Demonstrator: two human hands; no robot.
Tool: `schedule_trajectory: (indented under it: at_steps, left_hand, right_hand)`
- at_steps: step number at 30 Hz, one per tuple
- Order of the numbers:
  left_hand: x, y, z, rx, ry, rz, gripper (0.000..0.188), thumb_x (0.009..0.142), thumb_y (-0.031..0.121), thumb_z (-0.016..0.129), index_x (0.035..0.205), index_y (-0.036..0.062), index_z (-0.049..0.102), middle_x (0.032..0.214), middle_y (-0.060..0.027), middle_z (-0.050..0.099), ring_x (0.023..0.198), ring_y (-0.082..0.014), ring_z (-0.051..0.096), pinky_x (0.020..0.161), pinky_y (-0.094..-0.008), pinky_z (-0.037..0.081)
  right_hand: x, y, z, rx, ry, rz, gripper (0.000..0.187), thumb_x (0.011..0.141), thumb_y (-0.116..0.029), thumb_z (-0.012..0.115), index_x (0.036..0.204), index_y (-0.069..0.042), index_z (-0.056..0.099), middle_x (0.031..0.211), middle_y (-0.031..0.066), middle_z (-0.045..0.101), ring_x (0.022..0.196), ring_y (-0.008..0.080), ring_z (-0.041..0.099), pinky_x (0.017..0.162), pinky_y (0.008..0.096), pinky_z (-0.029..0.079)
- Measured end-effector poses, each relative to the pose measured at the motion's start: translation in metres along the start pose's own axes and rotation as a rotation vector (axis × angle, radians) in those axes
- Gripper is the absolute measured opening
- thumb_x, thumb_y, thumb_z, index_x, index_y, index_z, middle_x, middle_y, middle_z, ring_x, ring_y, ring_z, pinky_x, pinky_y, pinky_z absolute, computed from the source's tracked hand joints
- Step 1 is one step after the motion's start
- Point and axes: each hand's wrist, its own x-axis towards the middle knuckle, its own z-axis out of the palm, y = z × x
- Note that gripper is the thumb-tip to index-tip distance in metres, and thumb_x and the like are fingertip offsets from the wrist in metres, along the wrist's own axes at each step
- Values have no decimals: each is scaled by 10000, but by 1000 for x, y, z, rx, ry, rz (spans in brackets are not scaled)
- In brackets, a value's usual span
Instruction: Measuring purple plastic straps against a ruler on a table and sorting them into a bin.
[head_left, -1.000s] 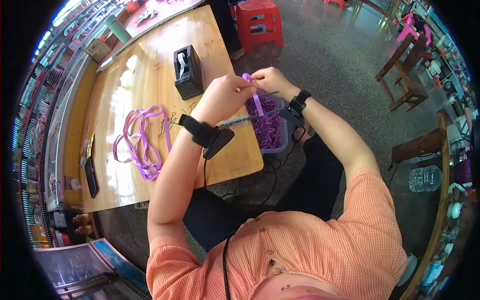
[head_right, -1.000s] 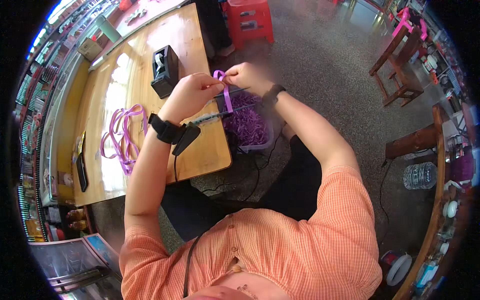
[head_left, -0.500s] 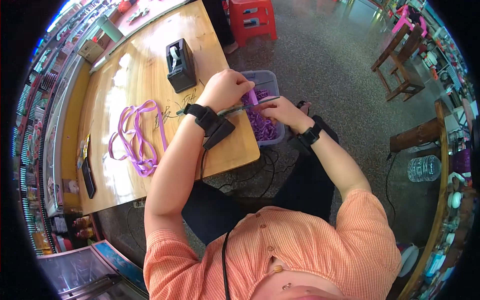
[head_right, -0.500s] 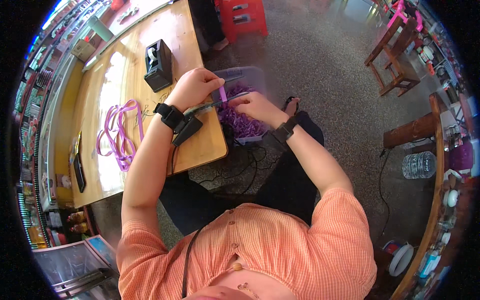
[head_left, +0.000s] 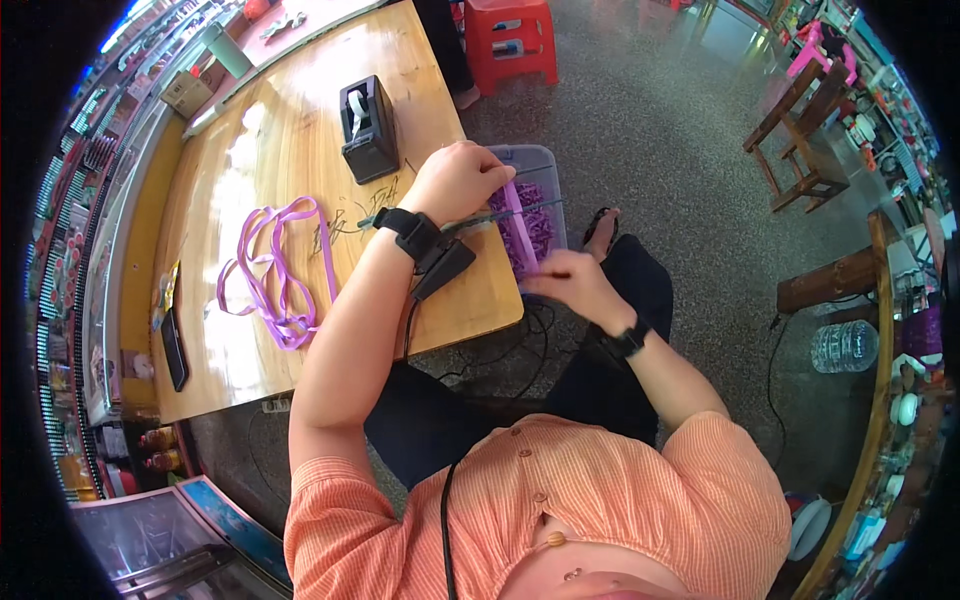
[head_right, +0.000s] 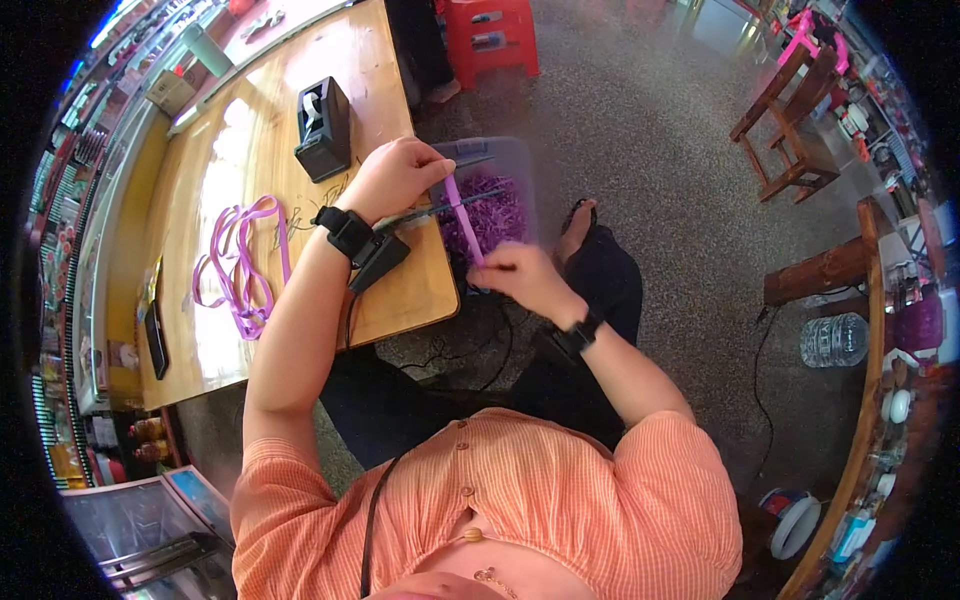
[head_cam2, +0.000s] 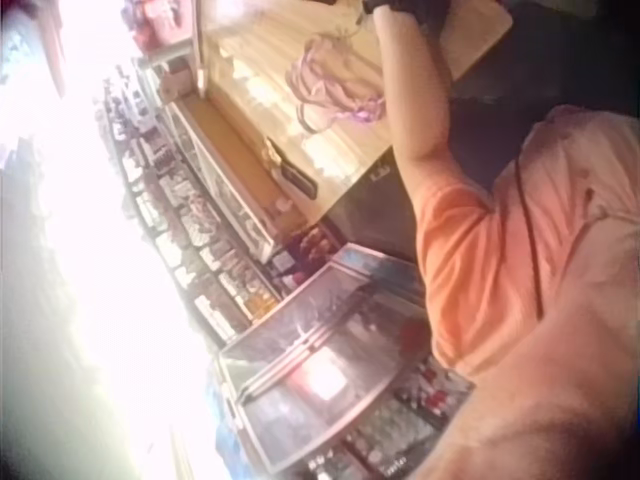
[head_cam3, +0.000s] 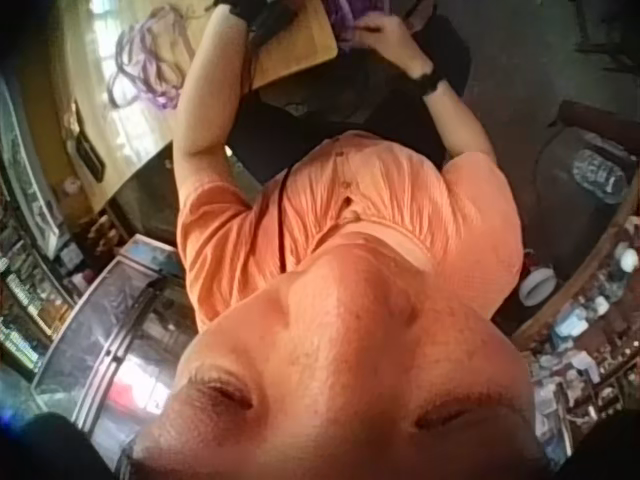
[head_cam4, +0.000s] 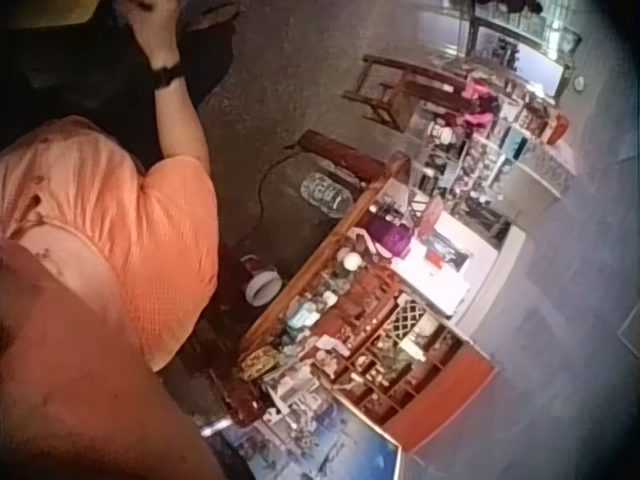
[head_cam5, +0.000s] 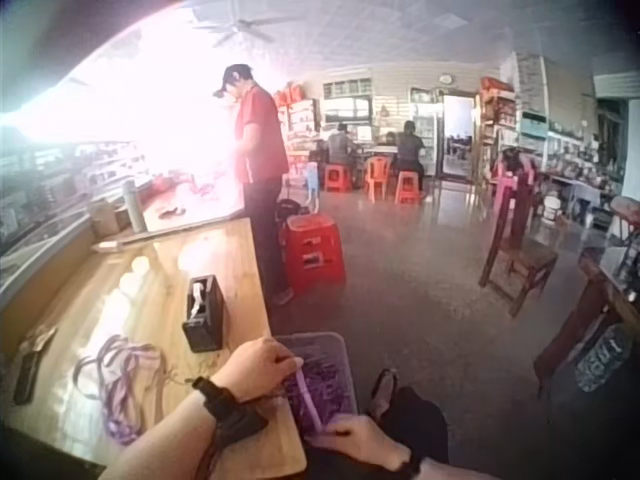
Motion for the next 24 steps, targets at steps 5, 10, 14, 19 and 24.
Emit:
schedule_trajectory:
  at_steps: [5, 10, 14, 19, 24]
  left_hand:
    - [-1, 2, -2, -4, -6, -12, 378, 925, 355, 667, 976, -12, 743, 856, -226, 699, 818, -353, 691, 761, -414, 539]
    - [0, 2, -1, 2, -5, -14, 376, 928, 353, 665, 977, -12, 742, 811, -206, 697, 764, -343, 686, 739, -399, 541]
    - [2, 2, 1, -11, -15, -30, 375, 930, 351, 668, 968, -15, 746, 763, -183, 695, 682, -300, 690, 688, -384, 543]
    - [0, 1, 0, -32, -12, -36, 364, 933, 343, 672, 963, -11, 752, 752, -176, 699, 644, -271, 694, 660, -377, 546]
    - [1, -7, 2, -259, 116, -118, 356, 937, 349, 641, 946, 18, 770, 797, -165, 722, 750, -283, 705, 757, -394, 550]
  right_hand:
    - [-45, -41, 7, 31, -74, -135, 180, 854, -126, 796, 1005, -29, 779, 737, 71, 636, 646, 167, 594, 598, 309, 452]
    - [-49, -66, -6, 1, -30, -207, 184, 860, -101, 785, 1028, -26, 778, 688, 62, 617, 604, 156, 565, 566, 304, 435]
    - [-48, -77, -14, -10, -22, -261, 172, 861, -53, 772, 1029, -16, 775, 671, 37, 593, 577, 121, 535, 534, 279, 403]
    - [-26, -112, -34, -114, -33, -375, 203, 842, -67, 790, 1044, -46, 777, 685, 41, 596, 590, 135, 539, 550, 289, 416]
    - [58, -146, -66, -279, 96, -590, 206, 855, -97, 768, 1054, -45, 757, 943, 38, 645, 799, 134, 580, 732, 277, 467]
